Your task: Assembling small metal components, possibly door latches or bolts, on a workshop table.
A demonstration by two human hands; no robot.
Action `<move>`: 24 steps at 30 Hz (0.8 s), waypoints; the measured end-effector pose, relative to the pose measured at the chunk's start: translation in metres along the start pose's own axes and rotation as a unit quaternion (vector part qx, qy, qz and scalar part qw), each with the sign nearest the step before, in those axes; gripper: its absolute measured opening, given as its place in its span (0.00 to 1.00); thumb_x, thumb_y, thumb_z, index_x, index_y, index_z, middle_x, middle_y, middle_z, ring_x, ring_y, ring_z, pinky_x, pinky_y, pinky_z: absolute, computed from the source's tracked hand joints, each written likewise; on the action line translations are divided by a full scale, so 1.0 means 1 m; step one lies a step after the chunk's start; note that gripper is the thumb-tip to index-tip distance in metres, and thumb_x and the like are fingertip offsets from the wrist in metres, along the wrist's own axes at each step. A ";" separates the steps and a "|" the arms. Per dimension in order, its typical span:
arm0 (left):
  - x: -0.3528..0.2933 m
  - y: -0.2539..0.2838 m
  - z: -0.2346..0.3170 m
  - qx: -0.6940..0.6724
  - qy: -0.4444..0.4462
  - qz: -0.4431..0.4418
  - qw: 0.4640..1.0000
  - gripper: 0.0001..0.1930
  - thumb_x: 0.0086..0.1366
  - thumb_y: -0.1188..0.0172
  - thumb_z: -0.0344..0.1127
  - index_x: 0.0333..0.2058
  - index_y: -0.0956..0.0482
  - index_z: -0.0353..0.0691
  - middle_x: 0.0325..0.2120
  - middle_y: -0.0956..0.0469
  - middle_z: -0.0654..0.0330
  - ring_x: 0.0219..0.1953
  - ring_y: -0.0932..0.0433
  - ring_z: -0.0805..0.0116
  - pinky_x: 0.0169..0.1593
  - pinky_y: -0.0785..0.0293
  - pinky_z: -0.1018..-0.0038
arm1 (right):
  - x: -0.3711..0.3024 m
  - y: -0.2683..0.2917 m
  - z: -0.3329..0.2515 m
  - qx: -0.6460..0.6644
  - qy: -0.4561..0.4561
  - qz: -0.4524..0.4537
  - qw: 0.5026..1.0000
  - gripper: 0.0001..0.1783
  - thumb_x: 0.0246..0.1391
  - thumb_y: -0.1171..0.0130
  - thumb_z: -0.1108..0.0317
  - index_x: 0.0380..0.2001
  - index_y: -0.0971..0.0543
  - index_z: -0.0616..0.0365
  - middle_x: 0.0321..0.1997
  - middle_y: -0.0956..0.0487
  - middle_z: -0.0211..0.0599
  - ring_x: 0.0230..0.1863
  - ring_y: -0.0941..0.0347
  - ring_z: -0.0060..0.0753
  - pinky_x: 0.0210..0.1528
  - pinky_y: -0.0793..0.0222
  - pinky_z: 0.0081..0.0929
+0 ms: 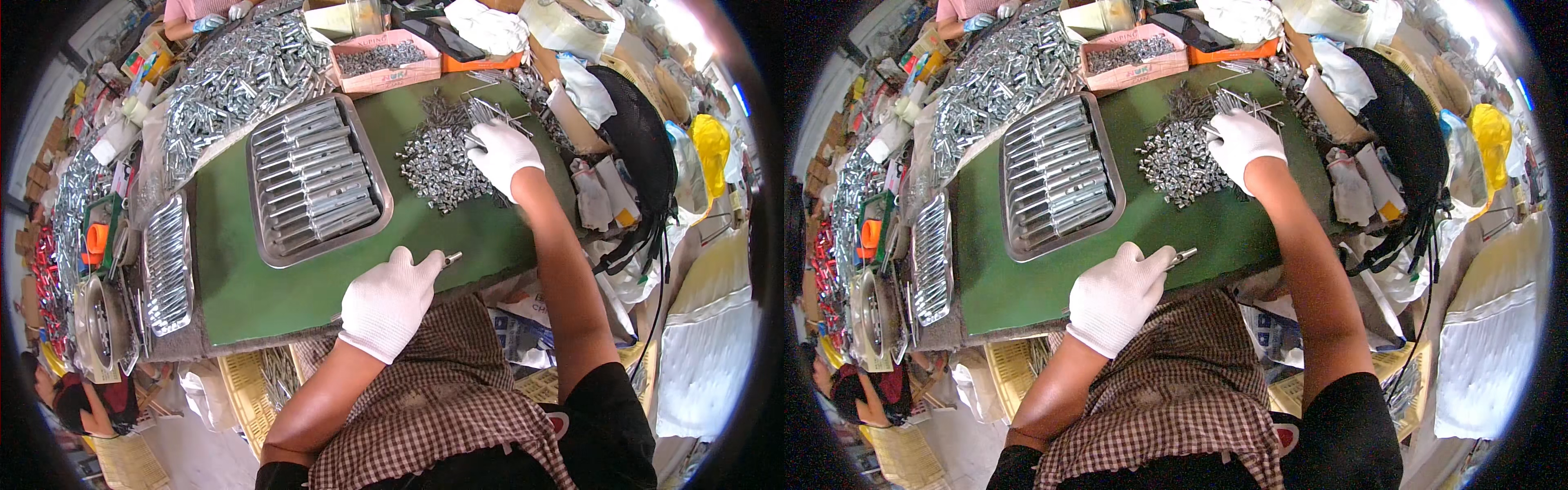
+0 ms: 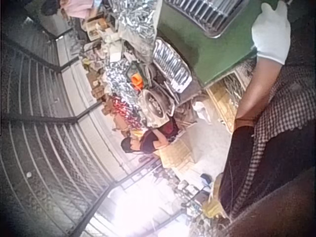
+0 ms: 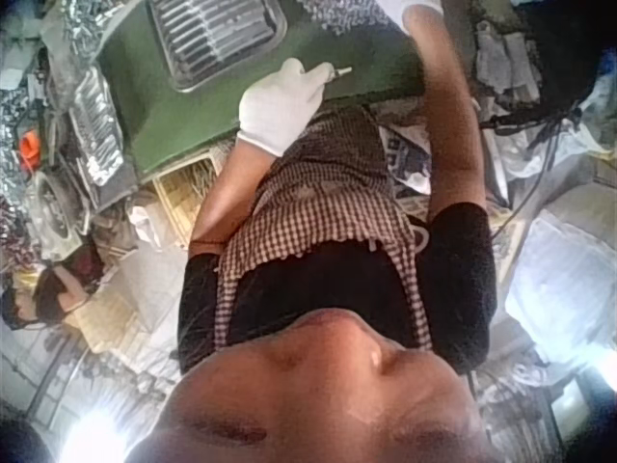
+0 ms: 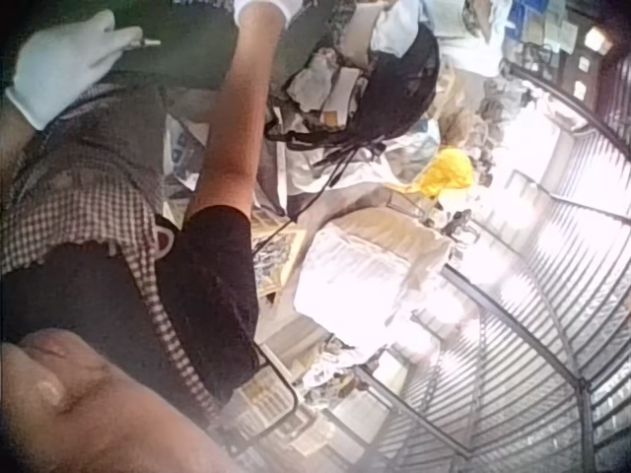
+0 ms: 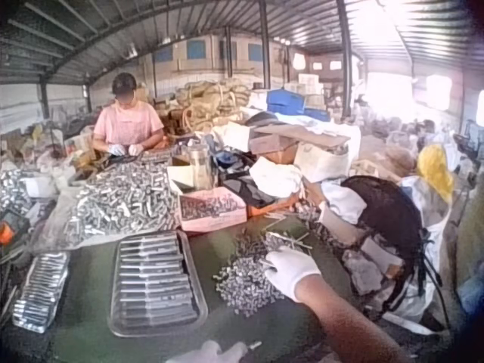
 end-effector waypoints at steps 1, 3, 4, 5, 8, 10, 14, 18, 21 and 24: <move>0.000 0.000 0.000 0.000 0.000 0.000 1.000 0.10 0.59 0.40 0.36 0.41 0.21 0.56 0.23 0.31 0.59 0.16 0.27 0.60 0.20 0.30 0.65 | 0.002 -0.001 -0.001 -0.015 0.000 -0.040 0.999 0.09 0.58 0.47 0.64 0.39 0.23 0.54 0.41 0.22 0.46 0.45 0.25 0.51 0.49 0.30 0.43; -0.001 0.002 -0.002 -0.024 -0.006 0.027 0.999 0.10 0.60 0.41 0.37 0.41 0.21 0.56 0.23 0.31 0.58 0.16 0.27 0.60 0.20 0.29 0.65 | -0.008 0.003 -0.005 0.026 0.013 -0.012 0.999 0.10 0.58 0.47 0.64 0.40 0.23 0.54 0.41 0.22 0.46 0.45 0.25 0.51 0.48 0.29 0.43; -0.001 0.002 -0.004 -0.025 -0.001 0.026 0.999 0.10 0.60 0.41 0.37 0.41 0.21 0.56 0.23 0.31 0.58 0.16 0.27 0.60 0.20 0.29 0.65 | -0.017 0.007 -0.012 0.069 0.026 0.015 0.997 0.10 0.57 0.47 0.65 0.41 0.24 0.54 0.40 0.21 0.46 0.44 0.24 0.51 0.48 0.29 0.43; -0.001 0.002 -0.005 -0.023 0.002 0.014 1.000 0.10 0.60 0.41 0.37 0.41 0.21 0.56 0.23 0.31 0.58 0.16 0.27 0.60 0.20 0.29 0.65 | -0.031 0.012 -0.021 0.138 0.026 0.005 0.990 0.11 0.57 0.46 0.66 0.43 0.24 0.53 0.39 0.20 0.46 0.42 0.23 0.51 0.47 0.28 0.42; 0.000 0.003 -0.005 -0.031 0.000 0.000 1.000 0.10 0.61 0.42 0.38 0.42 0.21 0.55 0.23 0.31 0.58 0.17 0.26 0.59 0.20 0.28 0.65 | -0.079 0.008 -0.036 0.233 0.169 0.033 0.957 0.08 0.54 0.43 0.68 0.38 0.21 0.55 0.35 0.20 0.42 0.38 0.22 0.47 0.42 0.26 0.38; 0.001 0.004 -0.004 -0.041 -0.007 -0.001 0.999 0.10 0.61 0.42 0.38 0.42 0.21 0.54 0.23 0.31 0.58 0.17 0.26 0.59 0.21 0.28 0.65 | -0.108 0.007 -0.050 0.309 0.125 -0.011 0.943 0.06 0.51 0.39 0.69 0.33 0.21 0.56 0.32 0.20 0.39 0.35 0.22 0.44 0.37 0.26 0.35; 0.000 0.004 -0.002 -0.047 0.000 -0.014 0.999 0.11 0.61 0.42 0.38 0.43 0.21 0.53 0.24 0.30 0.58 0.18 0.26 0.57 0.22 0.28 0.63 | -0.128 -0.001 -0.059 0.266 0.142 0.013 0.954 0.07 0.48 0.36 0.68 0.32 0.20 0.55 0.32 0.20 0.36 0.35 0.22 0.42 0.37 0.26 0.35; -0.002 0.003 -0.004 -0.051 0.004 -0.004 0.999 0.11 0.61 0.42 0.38 0.43 0.22 0.54 0.24 0.30 0.57 0.18 0.25 0.57 0.22 0.28 0.63 | -0.127 0.005 -0.060 0.239 0.173 0.046 0.954 0.07 0.48 0.35 0.67 0.30 0.20 0.55 0.32 0.19 0.36 0.35 0.22 0.42 0.36 0.27 0.35; -0.001 0.004 -0.004 -0.039 0.005 -0.021 0.999 0.11 0.61 0.42 0.38 0.43 0.22 0.55 0.24 0.31 0.58 0.18 0.25 0.58 0.22 0.28 0.63 | -0.113 0.004 -0.040 0.245 0.083 0.102 0.961 0.06 0.50 0.36 0.67 0.32 0.18 0.54 0.32 0.19 0.36 0.34 0.22 0.43 0.37 0.27 0.34; 0.000 0.003 -0.004 -0.026 0.008 -0.032 0.999 0.11 0.61 0.42 0.37 0.43 0.22 0.55 0.24 0.31 0.58 0.18 0.26 0.58 0.22 0.28 0.63 | -0.093 0.000 -0.034 0.222 0.072 0.130 0.964 0.05 0.49 0.37 0.68 0.32 0.18 0.51 0.32 0.21 0.37 0.34 0.23 0.43 0.37 0.27 0.35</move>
Point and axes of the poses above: each hand's wrist, its own x-axis towards the middle knuckle, its own y-axis out of the back of the hand, z = x × y, the point moved 3 cm from there along x, towards the middle knuckle
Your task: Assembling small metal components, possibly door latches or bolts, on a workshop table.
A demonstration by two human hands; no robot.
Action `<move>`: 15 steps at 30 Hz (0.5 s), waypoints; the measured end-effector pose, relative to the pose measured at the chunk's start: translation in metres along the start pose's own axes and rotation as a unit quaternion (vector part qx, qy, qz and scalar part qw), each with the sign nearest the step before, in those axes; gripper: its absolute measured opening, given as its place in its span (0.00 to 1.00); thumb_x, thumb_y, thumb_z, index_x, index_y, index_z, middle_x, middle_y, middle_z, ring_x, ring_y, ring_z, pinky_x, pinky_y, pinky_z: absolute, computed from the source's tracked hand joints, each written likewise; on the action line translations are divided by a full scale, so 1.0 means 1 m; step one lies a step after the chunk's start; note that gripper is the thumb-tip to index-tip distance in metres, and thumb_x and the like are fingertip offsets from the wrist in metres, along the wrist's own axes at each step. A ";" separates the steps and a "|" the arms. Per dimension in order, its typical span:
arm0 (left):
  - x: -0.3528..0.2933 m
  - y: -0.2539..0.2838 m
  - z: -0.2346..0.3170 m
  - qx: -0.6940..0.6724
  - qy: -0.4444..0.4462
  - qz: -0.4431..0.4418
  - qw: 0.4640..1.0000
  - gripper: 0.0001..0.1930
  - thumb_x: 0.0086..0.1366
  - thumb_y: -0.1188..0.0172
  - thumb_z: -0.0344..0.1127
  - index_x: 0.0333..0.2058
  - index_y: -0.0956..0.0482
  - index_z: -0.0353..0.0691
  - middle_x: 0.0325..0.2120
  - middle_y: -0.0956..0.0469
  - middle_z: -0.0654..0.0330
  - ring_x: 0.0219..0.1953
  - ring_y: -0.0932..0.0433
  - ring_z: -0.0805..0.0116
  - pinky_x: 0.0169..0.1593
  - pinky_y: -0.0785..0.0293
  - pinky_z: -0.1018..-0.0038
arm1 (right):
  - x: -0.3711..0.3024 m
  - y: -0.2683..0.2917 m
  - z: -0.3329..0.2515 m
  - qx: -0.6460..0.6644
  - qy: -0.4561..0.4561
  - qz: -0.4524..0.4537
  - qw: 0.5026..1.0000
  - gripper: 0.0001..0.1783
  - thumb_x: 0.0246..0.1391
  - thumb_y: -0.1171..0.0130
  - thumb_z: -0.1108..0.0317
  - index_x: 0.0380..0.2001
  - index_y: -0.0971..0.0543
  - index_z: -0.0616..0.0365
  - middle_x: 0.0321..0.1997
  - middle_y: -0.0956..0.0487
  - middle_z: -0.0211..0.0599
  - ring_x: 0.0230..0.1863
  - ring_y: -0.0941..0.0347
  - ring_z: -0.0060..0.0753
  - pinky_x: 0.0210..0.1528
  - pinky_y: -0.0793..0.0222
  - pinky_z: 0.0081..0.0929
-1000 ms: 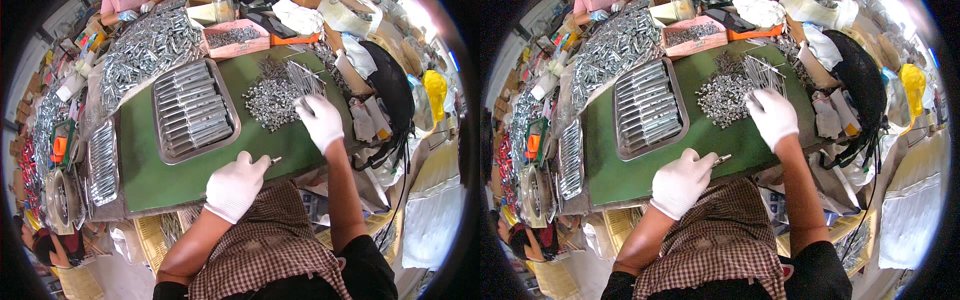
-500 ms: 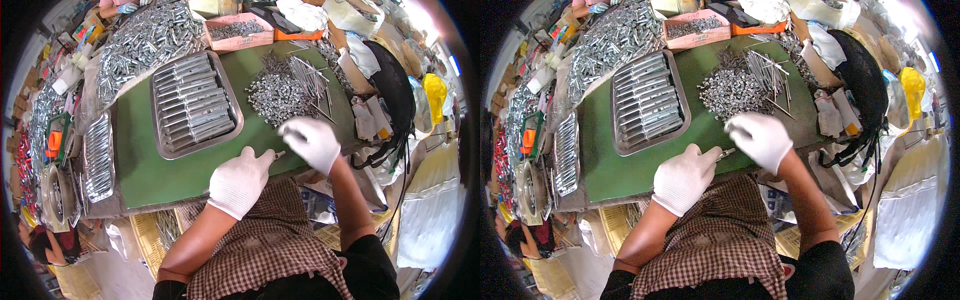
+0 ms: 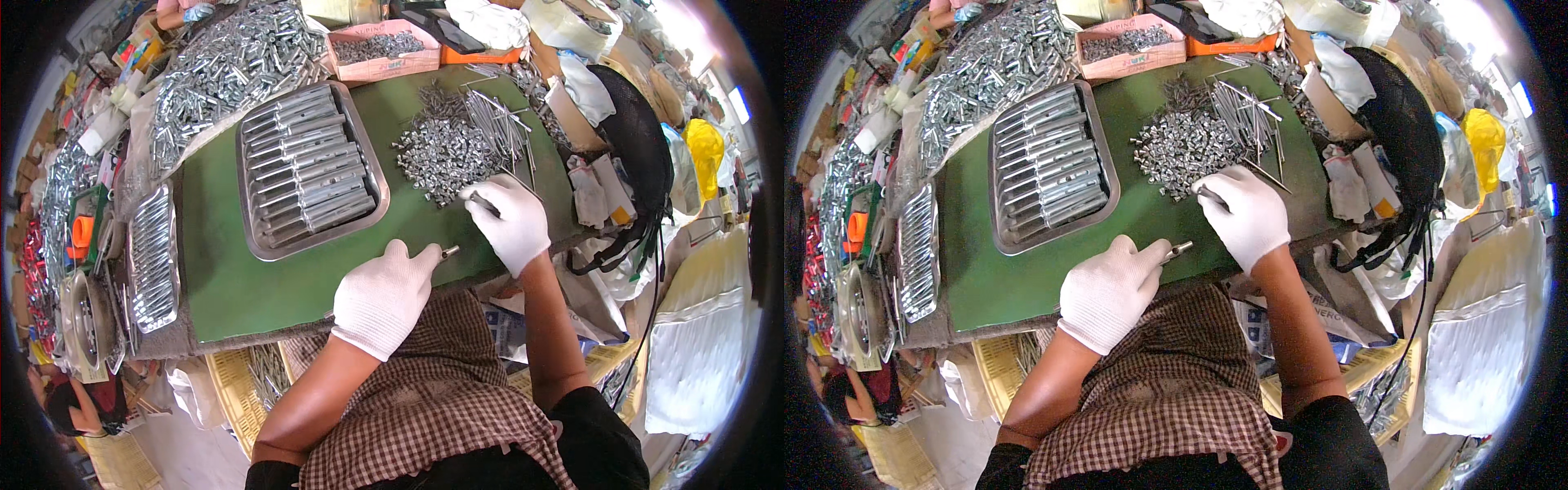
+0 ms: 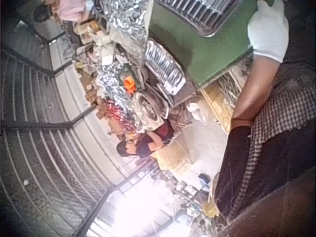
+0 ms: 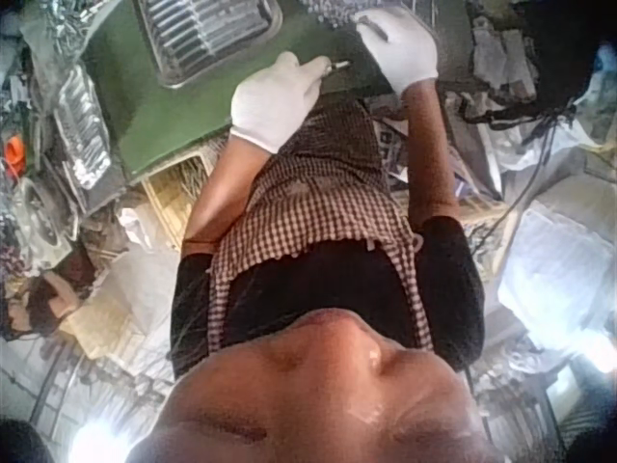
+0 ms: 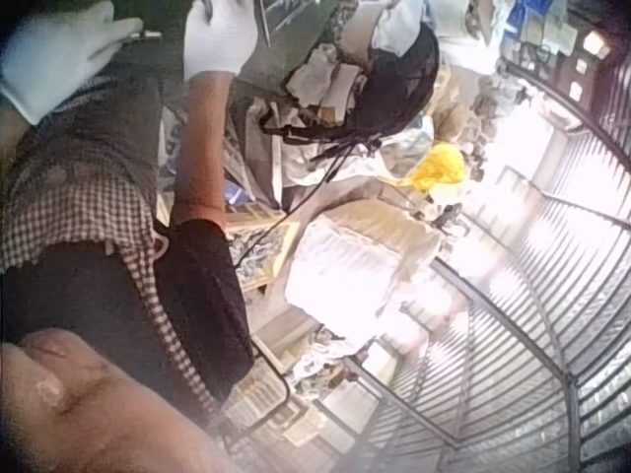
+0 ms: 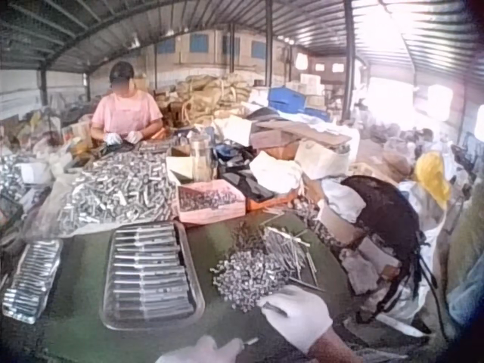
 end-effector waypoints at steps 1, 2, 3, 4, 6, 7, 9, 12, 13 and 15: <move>0.000 -0.001 -0.001 0.002 0.001 0.000 1.000 0.11 0.61 0.42 0.37 0.43 0.22 0.55 0.24 0.31 0.58 0.18 0.26 0.58 0.22 0.28 0.63 | 0.003 -0.002 0.001 0.002 0.001 0.000 1.000 0.05 0.49 0.37 0.68 0.32 0.18 0.51 0.32 0.21 0.37 0.34 0.23 0.43 0.37 0.27 0.35; -0.001 -0.002 -0.002 -0.012 0.003 0.013 1.000 0.11 0.61 0.42 0.37 0.43 0.22 0.55 0.24 0.31 0.58 0.18 0.26 0.58 0.22 0.28 0.63 | 0.006 -0.006 0.001 -0.028 0.014 -0.022 0.999 0.07 0.48 0.37 0.70 0.33 0.17 0.50 0.32 0.21 0.36 0.34 0.23 0.42 0.37 0.28 0.34; -0.001 -0.003 -0.002 -0.027 0.004 0.025 0.999 0.10 0.61 0.42 0.37 0.42 0.22 0.55 0.24 0.31 0.58 0.18 0.26 0.58 0.22 0.28 0.63 | 0.007 -0.008 0.001 -0.060 0.026 -0.045 0.997 0.09 0.47 0.37 0.71 0.34 0.16 0.49 0.33 0.21 0.35 0.33 0.23 0.41 0.37 0.28 0.32; -0.001 -0.003 -0.002 -0.027 0.005 0.025 0.999 0.10 0.61 0.42 0.37 0.42 0.22 0.55 0.24 0.31 0.58 0.18 0.26 0.58 0.22 0.28 0.63 | 0.009 -0.009 0.003 -0.059 0.026 -0.045 0.997 0.09 0.47 0.37 0.71 0.34 0.16 0.49 0.33 0.21 0.35 0.33 0.23 0.41 0.37 0.28 0.32; 0.000 -0.003 0.000 -0.022 -0.001 0.028 0.999 0.10 0.61 0.42 0.37 0.41 0.21 0.56 0.23 0.31 0.58 0.17 0.26 0.58 0.22 0.28 0.63 | 0.010 -0.012 0.006 -0.080 0.055 -0.043 0.994 0.08 0.48 0.37 0.71 0.33 0.17 0.48 0.32 0.23 0.35 0.32 0.24 0.43 0.36 0.28 0.35; 0.000 -0.002 0.000 -0.023 -0.001 0.027 0.999 0.10 0.61 0.42 0.37 0.41 0.21 0.56 0.23 0.31 0.58 0.17 0.26 0.58 0.22 0.28 0.63 | 0.012 -0.012 0.006 -0.080 0.054 -0.044 0.994 0.08 0.48 0.37 0.71 0.33 0.17 0.48 0.32 0.23 0.35 0.32 0.24 0.43 0.36 0.28 0.35; 0.002 0.001 0.000 -0.011 0.001 0.016 1.000 0.10 0.61 0.42 0.37 0.41 0.21 0.55 0.23 0.31 0.58 0.18 0.26 0.58 0.22 0.28 0.63 | 0.017 -0.014 0.005 -0.121 0.040 -0.066 0.990 0.06 0.48 0.38 0.70 0.32 0.19 0.48 0.32 0.23 0.35 0.31 0.25 0.43 0.35 0.29 0.36; 0.000 -0.001 -0.002 -0.024 0.007 0.009 1.000 0.10 0.61 0.42 0.38 0.42 0.20 0.55 0.24 0.30 0.57 0.18 0.25 0.57 0.22 0.27 0.63 | 0.007 -0.008 -0.002 -0.058 0.048 -0.074 0.994 0.03 0.53 0.41 0.66 0.32 0.22 0.47 0.33 0.27 0.37 0.32 0.25 0.47 0.34 0.30 0.42; 0.000 -0.001 -0.003 -0.024 0.010 0.009 1.000 0.10 0.61 0.42 0.38 0.42 0.20 0.55 0.24 0.30 0.57 0.18 0.25 0.57 0.22 0.27 0.63 | 0.001 -0.003 -0.006 -0.038 0.015 -0.104 0.994 0.04 0.52 0.40 0.66 0.32 0.22 0.48 0.33 0.26 0.37 0.33 0.25 0.47 0.34 0.29 0.40; 0.000 0.001 -0.002 -0.039 0.003 0.017 0.999 0.10 0.61 0.42 0.38 0.42 0.21 0.55 0.24 0.30 0.57 0.19 0.25 0.57 0.22 0.27 0.63 | -0.011 0.003 -0.016 0.007 0.031 -0.123 0.992 0.05 0.51 0.39 0.66 0.32 0.22 0.49 0.33 0.25 0.37 0.33 0.25 0.46 0.34 0.28 0.40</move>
Point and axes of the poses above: each hand's wrist, its own x-axis towards the middle knuckle, its own y-axis out of the back of the hand, z = x × y, the point moved 3 cm from there along x, towards the middle knuckle
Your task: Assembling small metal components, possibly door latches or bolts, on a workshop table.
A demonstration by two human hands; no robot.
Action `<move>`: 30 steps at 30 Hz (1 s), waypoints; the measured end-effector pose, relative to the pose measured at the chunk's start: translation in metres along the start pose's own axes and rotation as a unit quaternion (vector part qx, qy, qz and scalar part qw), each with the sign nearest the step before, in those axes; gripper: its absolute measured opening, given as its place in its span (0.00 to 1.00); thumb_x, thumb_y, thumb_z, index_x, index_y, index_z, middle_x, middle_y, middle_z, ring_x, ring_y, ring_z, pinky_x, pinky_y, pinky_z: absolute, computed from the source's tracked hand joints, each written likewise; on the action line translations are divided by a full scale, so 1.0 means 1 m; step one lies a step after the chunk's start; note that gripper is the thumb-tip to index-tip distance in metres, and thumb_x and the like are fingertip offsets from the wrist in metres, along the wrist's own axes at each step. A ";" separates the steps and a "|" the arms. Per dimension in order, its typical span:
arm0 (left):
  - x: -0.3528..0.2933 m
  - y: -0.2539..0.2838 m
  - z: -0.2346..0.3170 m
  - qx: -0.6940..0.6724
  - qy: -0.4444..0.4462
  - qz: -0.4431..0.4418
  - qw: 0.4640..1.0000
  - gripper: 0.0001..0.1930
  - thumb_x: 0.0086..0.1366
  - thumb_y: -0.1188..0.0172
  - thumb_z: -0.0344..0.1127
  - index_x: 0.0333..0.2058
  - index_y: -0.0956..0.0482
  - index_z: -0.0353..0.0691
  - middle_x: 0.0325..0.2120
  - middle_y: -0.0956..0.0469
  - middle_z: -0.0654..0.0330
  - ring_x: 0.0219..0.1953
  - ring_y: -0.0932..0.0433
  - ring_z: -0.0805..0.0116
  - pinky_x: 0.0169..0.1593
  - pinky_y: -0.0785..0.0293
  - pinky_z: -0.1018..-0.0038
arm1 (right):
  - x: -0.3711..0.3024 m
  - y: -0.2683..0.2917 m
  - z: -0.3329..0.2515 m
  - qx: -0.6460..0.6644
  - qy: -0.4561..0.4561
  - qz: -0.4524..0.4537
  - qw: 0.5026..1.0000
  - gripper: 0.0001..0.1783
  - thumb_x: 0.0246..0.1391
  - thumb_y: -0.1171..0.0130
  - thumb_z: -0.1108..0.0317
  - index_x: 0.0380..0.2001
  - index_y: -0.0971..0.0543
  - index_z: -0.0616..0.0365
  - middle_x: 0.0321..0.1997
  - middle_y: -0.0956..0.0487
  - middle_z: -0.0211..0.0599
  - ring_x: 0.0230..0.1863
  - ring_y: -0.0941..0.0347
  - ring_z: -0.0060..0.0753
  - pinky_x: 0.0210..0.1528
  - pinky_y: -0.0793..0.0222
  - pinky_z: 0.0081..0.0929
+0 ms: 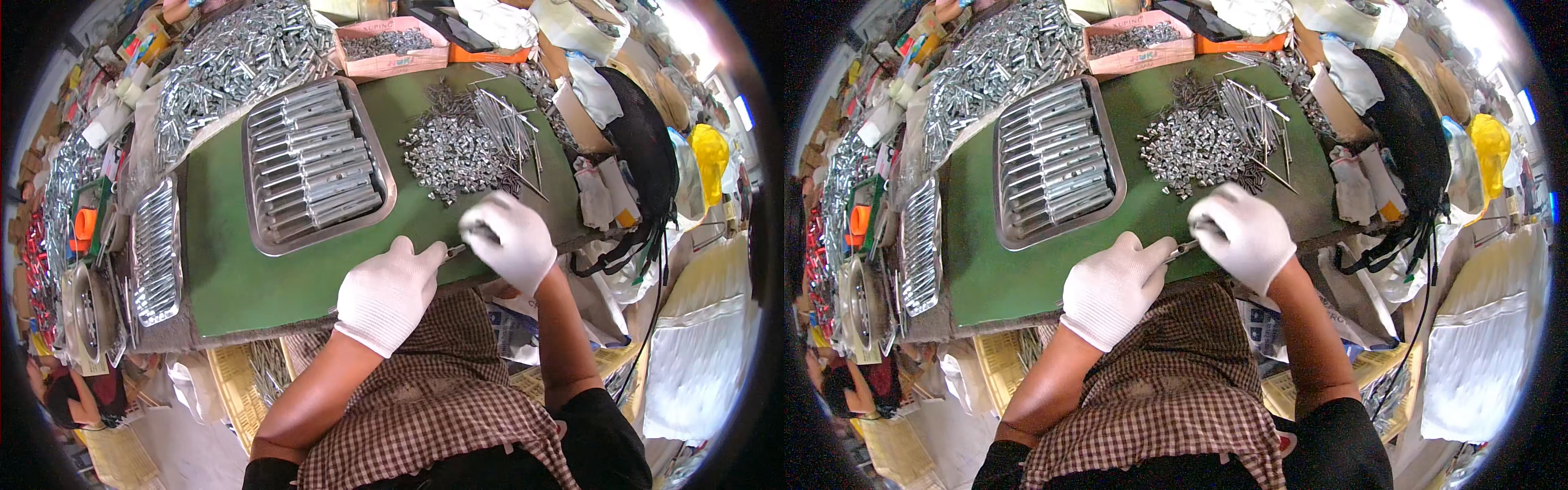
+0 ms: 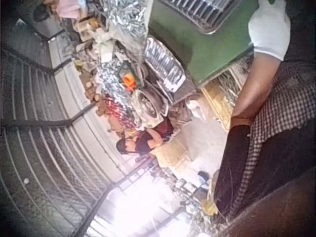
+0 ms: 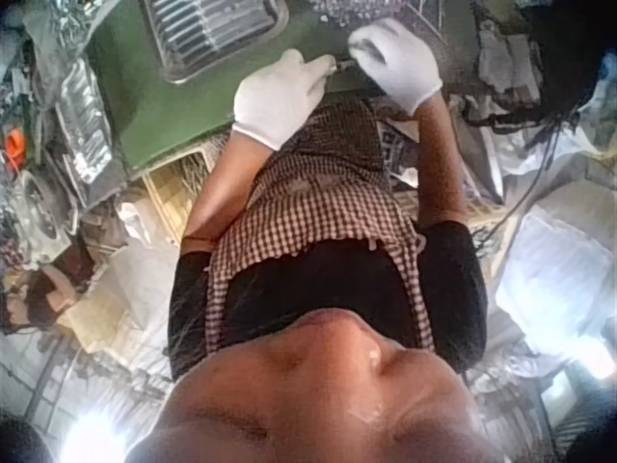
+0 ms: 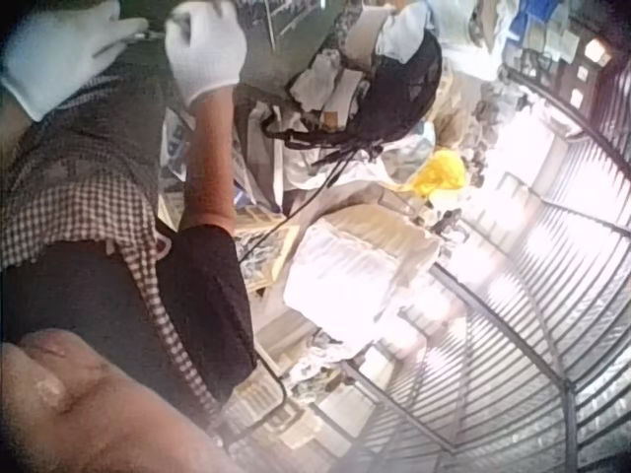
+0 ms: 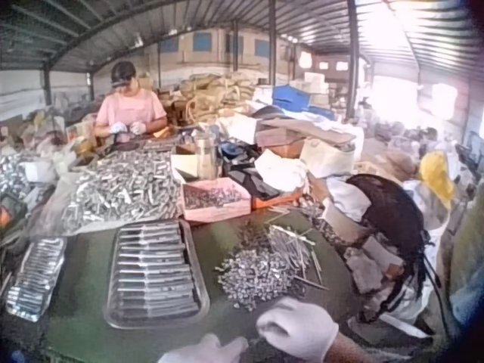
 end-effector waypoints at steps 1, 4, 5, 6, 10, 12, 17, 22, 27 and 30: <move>0.000 0.000 0.000 -0.001 0.000 0.000 1.000 0.10 0.61 0.42 0.38 0.42 0.21 0.55 0.24 0.30 0.57 0.19 0.25 0.57 0.22 0.27 0.63 | -0.005 0.001 -0.005 0.042 0.021 -0.015 0.999 0.05 0.50 0.39 0.66 0.32 0.22 0.49 0.33 0.24 0.36 0.34 0.25 0.46 0.35 0.28 0.40; -0.001 0.001 0.001 0.008 -0.002 0.002 1.000 0.10 0.61 0.42 0.37 0.42 0.20 0.54 0.23 0.30 0.57 0.19 0.25 0.57 0.22 0.28 0.63 | -0.012 -0.006 -0.011 0.029 0.033 -0.025 0.999 0.08 0.46 0.37 0.67 0.33 0.23 0.51 0.34 0.24 0.36 0.35 0.24 0.46 0.35 0.27 0.39; -0.001 0.001 0.002 0.005 -0.003 0.002 1.000 0.10 0.61 0.42 0.37 0.42 0.20 0.54 0.23 0.30 0.57 0.18 0.25 0.57 0.22 0.28 0.63 | -0.014 -0.009 -0.013 -0.005 0.046 -0.024 0.999 0.09 0.46 0.37 0.67 0.33 0.23 0.51 0.34 0.24 0.37 0.35 0.24 0.46 0.35 0.27 0.40; -0.001 0.002 0.000 0.004 -0.002 0.004 1.000 0.10 0.61 0.42 0.37 0.42 0.20 0.53 0.23 0.30 0.57 0.18 0.25 0.57 0.22 0.28 0.63 | -0.012 -0.009 -0.015 -0.018 0.047 -0.020 0.999 0.09 0.45 0.37 0.68 0.32 0.23 0.52 0.34 0.24 0.38 0.35 0.24 0.47 0.35 0.27 0.40; -0.003 -0.003 0.000 -0.006 -0.010 0.032 0.999 0.10 0.61 0.42 0.37 0.42 0.20 0.53 0.23 0.30 0.57 0.18 0.26 0.57 0.22 0.28 0.64 | -0.012 -0.008 -0.022 -0.012 0.021 -0.040 0.999 0.08 0.41 0.36 0.73 0.29 0.21 0.53 0.31 0.24 0.37 0.34 0.24 0.45 0.35 0.28 0.38; -0.003 -0.005 0.001 0.002 -0.017 0.024 1.000 0.12 0.61 0.42 0.37 0.45 0.20 0.53 0.24 0.31 0.57 0.18 0.26 0.57 0.21 0.28 0.64 | -0.012 -0.009 -0.018 -0.034 -0.015 -0.067 0.997 0.07 0.46 0.37 0.67 0.30 0.24 0.54 0.31 0.25 0.40 0.34 0.25 0.50 0.35 0.29 0.43; -0.005 -0.007 0.000 0.017 -0.032 0.000 0.999 0.17 0.62 0.45 0.36 0.50 0.22 0.55 0.24 0.31 0.58 0.18 0.26 0.57 0.21 0.27 0.64 | -0.011 -0.013 -0.007 0.029 -0.057 -0.099 0.993 0.10 0.49 0.35 0.65 0.28 0.26 0.57 0.28 0.26 0.43 0.32 0.28 0.51 0.34 0.32 0.41; -0.004 -0.006 -0.002 0.041 -0.036 -0.027 0.998 0.19 0.63 0.46 0.35 0.53 0.24 0.55 0.24 0.31 0.57 0.18 0.25 0.57 0.22 0.27 0.63 | -0.005 -0.003 -0.019 0.133 -0.005 -0.003 0.991 0.12 0.54 0.37 0.63 0.30 0.27 0.58 0.25 0.30 0.35 0.23 0.32 0.34 0.26 0.36 0.31; -0.001 -0.004 0.001 0.031 -0.044 -0.020 0.998 0.17 0.64 0.45 0.37 0.52 0.24 0.56 0.23 0.31 0.57 0.18 0.25 0.57 0.21 0.26 0.63 | 0.004 -0.029 -0.006 0.796 -0.096 0.114 0.587 0.30 0.68 0.62 0.45 0.25 0.28 0.60 0.14 0.40 0.25 0.14 0.49 0.19 0.16 0.52 0.20; -0.002 -0.003 0.001 0.055 -0.039 -0.024 0.997 0.16 0.65 0.45 0.38 0.51 0.24 0.57 0.23 0.31 0.57 0.17 0.26 0.57 0.20 0.27 0.63 | 0.008 -0.040 -0.011 0.799 -0.082 0.163 0.573 0.27 0.67 0.61 0.51 0.16 0.37 0.54 0.13 0.46 0.23 0.13 0.53 0.19 0.15 0.58 0.23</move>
Point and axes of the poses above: each hand's wrist, its own x-axis towards the middle knuckle, its own y-axis out of the back of the hand, z = x × y, the point moved 3 cm from there along x, towards the middle knuckle
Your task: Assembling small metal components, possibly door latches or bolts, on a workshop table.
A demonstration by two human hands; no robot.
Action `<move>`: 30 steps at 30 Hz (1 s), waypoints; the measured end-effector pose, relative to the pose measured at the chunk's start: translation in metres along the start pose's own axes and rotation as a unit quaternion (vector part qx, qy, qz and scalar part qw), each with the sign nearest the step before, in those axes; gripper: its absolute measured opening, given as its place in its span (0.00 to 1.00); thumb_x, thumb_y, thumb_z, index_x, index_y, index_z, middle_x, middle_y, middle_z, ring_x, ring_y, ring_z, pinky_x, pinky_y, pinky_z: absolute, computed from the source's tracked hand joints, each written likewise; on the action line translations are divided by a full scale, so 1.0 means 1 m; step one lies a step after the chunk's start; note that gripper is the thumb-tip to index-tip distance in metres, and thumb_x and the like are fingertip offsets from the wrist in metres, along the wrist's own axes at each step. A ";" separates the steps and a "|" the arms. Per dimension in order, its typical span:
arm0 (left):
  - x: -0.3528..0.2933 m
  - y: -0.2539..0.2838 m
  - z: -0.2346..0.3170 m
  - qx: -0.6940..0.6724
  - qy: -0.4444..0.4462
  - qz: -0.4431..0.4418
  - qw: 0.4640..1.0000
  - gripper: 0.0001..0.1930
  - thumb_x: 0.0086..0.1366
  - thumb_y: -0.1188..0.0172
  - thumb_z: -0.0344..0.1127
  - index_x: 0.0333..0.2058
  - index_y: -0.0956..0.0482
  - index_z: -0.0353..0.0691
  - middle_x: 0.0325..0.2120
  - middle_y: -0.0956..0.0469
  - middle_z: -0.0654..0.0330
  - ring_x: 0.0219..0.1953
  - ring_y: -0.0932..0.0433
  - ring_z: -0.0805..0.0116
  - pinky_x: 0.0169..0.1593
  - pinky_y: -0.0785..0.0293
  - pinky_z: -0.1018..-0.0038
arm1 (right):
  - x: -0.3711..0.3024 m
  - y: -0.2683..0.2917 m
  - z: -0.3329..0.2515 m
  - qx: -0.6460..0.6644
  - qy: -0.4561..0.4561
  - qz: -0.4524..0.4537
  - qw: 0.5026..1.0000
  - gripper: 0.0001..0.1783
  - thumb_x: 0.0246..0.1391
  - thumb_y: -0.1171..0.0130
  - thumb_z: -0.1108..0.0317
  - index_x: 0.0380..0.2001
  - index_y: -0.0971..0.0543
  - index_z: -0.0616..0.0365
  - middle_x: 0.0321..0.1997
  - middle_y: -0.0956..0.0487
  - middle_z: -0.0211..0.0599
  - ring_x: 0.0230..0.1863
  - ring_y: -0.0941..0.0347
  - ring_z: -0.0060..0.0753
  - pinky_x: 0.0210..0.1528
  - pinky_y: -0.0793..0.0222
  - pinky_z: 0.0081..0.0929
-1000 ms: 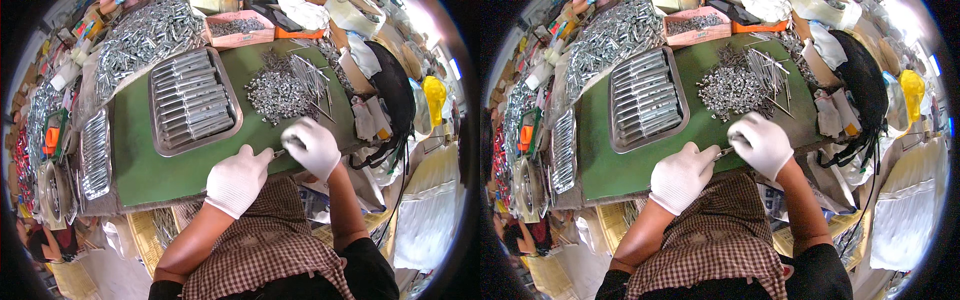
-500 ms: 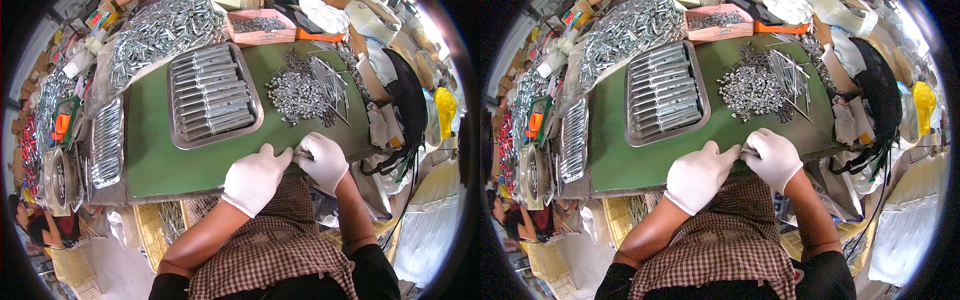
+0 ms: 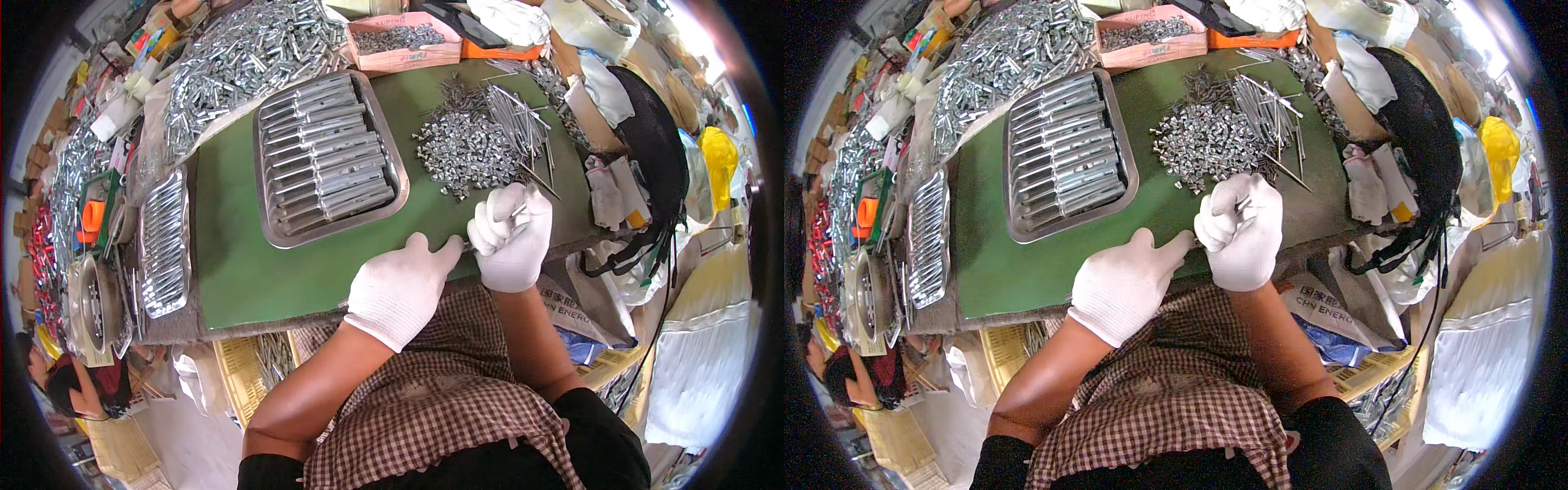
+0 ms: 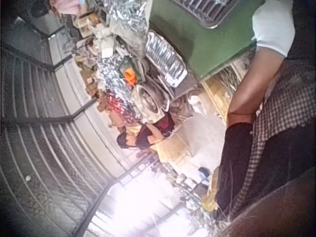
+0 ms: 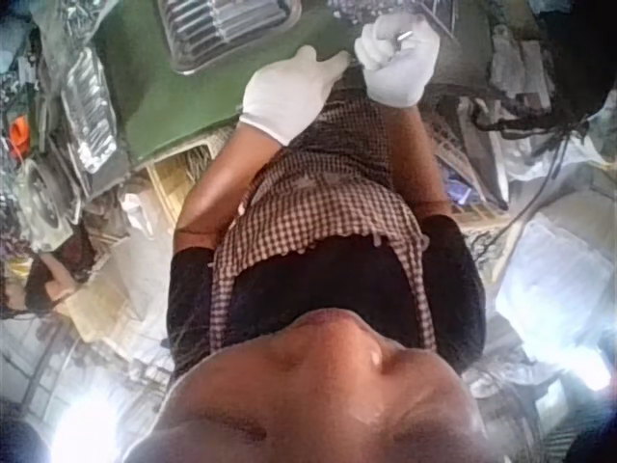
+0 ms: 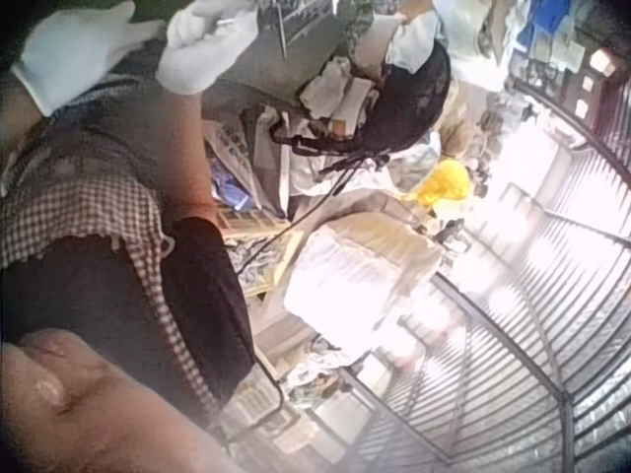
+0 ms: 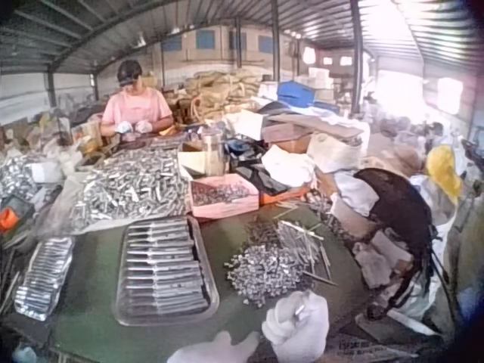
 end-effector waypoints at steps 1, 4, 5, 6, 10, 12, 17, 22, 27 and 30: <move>0.000 0.000 0.000 0.000 0.001 -0.001 1.000 0.16 0.65 0.45 0.38 0.51 0.24 0.57 0.23 0.31 0.57 0.17 0.26 0.57 0.20 0.27 0.63 | -0.001 0.000 0.002 0.001 -0.002 0.000 1.000 0.27 0.67 0.61 0.51 0.16 0.37 0.54 0.13 0.46 0.23 0.13 0.53 0.19 0.15 0.58 0.23; 0.001 0.002 0.000 -0.003 0.010 -0.014 1.000 0.15 0.64 0.44 0.39 0.50 0.23 0.58 0.23 0.31 0.58 0.16 0.27 0.57 0.20 0.27 0.63 | -0.003 0.000 0.004 -0.021 0.014 0.013 1.000 0.28 0.67 0.60 0.51 0.14 0.39 0.54 0.12 0.46 0.23 0.13 0.54 0.19 0.15 0.59 0.23; 0.002 0.003 0.001 0.007 0.008 -0.024 1.000 0.15 0.64 0.44 0.39 0.50 0.23 0.57 0.23 0.31 0.58 0.16 0.26 0.58 0.20 0.27 0.64 | -0.004 -0.002 0.003 -0.051 0.030 0.008 0.998 0.29 0.67 0.60 0.51 0.13 0.39 0.54 0.12 0.46 0.24 0.13 0.54 0.20 0.16 0.59 0.23; 0.002 0.003 0.001 0.016 0.005 -0.035 0.999 0.14 0.64 0.44 0.39 0.49 0.23 0.56 0.23 0.31 0.59 0.16 0.26 0.58 0.20 0.27 0.64 | -0.004 -0.003 0.003 -0.081 0.045 0.004 0.996 0.29 0.66 0.60 0.51 0.13 0.39 0.55 0.12 0.45 0.24 0.14 0.54 0.20 0.16 0.59 0.24; 0.004 0.000 -0.002 -0.010 -0.015 -0.030 0.999 0.15 0.64 0.44 0.38 0.50 0.24 0.52 0.23 0.31 0.59 0.17 0.25 0.59 0.21 0.27 0.64 | -0.007 -0.001 0.013 -0.214 0.039 0.023 0.976 0.32 0.66 0.62 0.50 0.11 0.38 0.58 0.12 0.45 0.26 0.14 0.53 0.21 0.18 0.61 0.26; 0.002 0.003 -0.001 -0.024 -0.017 -0.002 1.000 0.12 0.63 0.44 0.38 0.45 0.24 0.45 0.23 0.30 0.59 0.19 0.24 0.60 0.21 0.26 0.65 | -0.011 0.001 0.013 -0.189 0.051 0.014 0.981 0.30 0.63 0.58 0.53 0.11 0.34 0.60 0.13 0.40 0.30 0.14 0.51 0.21 0.18 0.59 0.24; 0.019 -0.004 0.016 0.067 -0.016 -0.028 0.997 0.08 0.62 0.42 0.38 0.33 0.28 0.42 0.25 0.28 0.59 0.21 0.21 0.62 0.22 0.25 0.68 | -0.004 0.008 0.001 -0.072 0.006 0.022 0.997 0.32 0.63 0.61 0.49 0.07 0.38 0.55 0.09 0.45 0.24 0.12 0.52 0.22 0.17 0.60 0.26; 0.018 -0.017 0.010 0.017 -0.029 0.051 0.998 0.08 0.63 0.41 0.39 0.32 0.27 0.42 0.23 0.27 0.59 0.20 0.21 0.60 0.23 0.25 0.67 | 0.004 0.010 0.005 -0.163 0.028 -0.006 0.986 0.29 0.63 0.60 0.50 0.10 0.37 0.54 0.10 0.46 0.24 0.11 0.54 0.22 0.15 0.61 0.25; -0.020 0.004 0.003 -0.004 0.010 0.102 0.995 0.08 0.63 0.40 0.43 0.32 0.26 0.47 0.22 0.27 0.61 0.20 0.23 0.61 0.24 0.25 0.66 | 0.006 0.019 0.004 0.001 -0.005 0.036 0.999 0.29 0.66 0.62 0.45 0.16 0.33 0.52 0.11 0.47 0.21 0.11 0.54 0.20 0.13 0.57 0.23; -0.101 0.029 -0.029 -0.023 0.105 0.077 0.991 0.12 0.62 0.38 0.44 0.40 0.20 0.47 0.27 0.23 0.60 0.22 0.22 0.60 0.26 0.26 0.67 | -0.001 0.028 -0.004 -0.032 0.001 0.026 0.999 0.26 0.66 0.58 0.50 0.21 0.30 0.56 0.12 0.47 0.21 0.13 0.53 0.18 0.14 0.56 0.21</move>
Point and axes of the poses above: each hand's wrist, its own x-axis towards the middle knuckle, its own y-axis out of the back of the hand, z = x × y, the point moved 3 cm from there along x, towards the middle knuckle
